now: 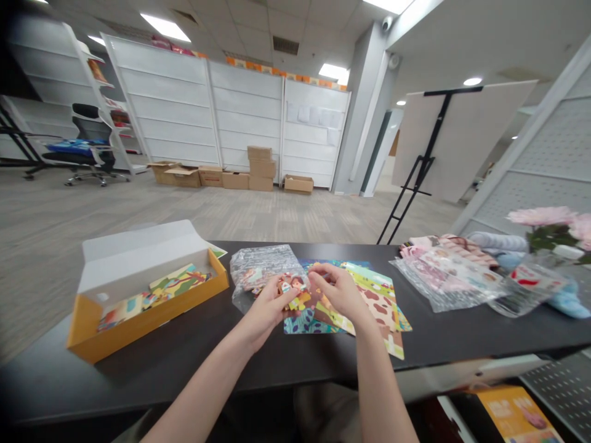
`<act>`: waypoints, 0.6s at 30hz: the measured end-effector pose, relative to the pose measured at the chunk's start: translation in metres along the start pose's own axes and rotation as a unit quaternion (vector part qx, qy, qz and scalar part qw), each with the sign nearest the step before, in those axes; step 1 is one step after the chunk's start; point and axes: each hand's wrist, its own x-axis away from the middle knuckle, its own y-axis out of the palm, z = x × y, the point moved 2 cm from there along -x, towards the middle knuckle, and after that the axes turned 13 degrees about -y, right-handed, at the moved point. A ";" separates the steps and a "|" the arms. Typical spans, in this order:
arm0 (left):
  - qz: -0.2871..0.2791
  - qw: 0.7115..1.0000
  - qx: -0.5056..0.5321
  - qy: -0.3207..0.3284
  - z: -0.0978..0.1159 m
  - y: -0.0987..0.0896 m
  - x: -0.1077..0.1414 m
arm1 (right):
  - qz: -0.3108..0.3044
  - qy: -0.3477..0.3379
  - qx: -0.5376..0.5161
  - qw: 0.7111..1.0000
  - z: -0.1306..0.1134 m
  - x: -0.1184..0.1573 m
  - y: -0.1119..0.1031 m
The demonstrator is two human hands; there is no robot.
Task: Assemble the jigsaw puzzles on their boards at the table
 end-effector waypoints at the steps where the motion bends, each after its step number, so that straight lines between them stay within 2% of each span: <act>1: -0.002 1.000 0.020 -0.007 0.003 0.000 0.002 | 0.010 0.010 0.048 0.999 0.001 0.005 -0.010; 2: -0.002 0.999 0.042 -0.015 0.005 0.001 0.004 | 0.001 0.025 0.102 0.995 0.004 0.010 -0.018; 4: 0.002 0.995 0.088 -0.040 0.011 0.000 0.008 | -0.054 0.066 0.194 0.977 0.009 0.020 -0.027; 7: 0.016 0.985 0.147 -0.086 0.016 -0.001 0.012 | -0.138 0.105 0.255 0.951 0.017 0.033 -0.025; 10: 0.017 0.978 0.176 -0.107 0.017 0.000 0.012 | -0.156 0.109 0.256 0.948 0.021 0.036 -0.017; 18: 0.017 0.984 0.166 -0.067 0.010 0.000 0.005 | -0.195 0.098 0.224 0.950 0.019 0.032 -0.009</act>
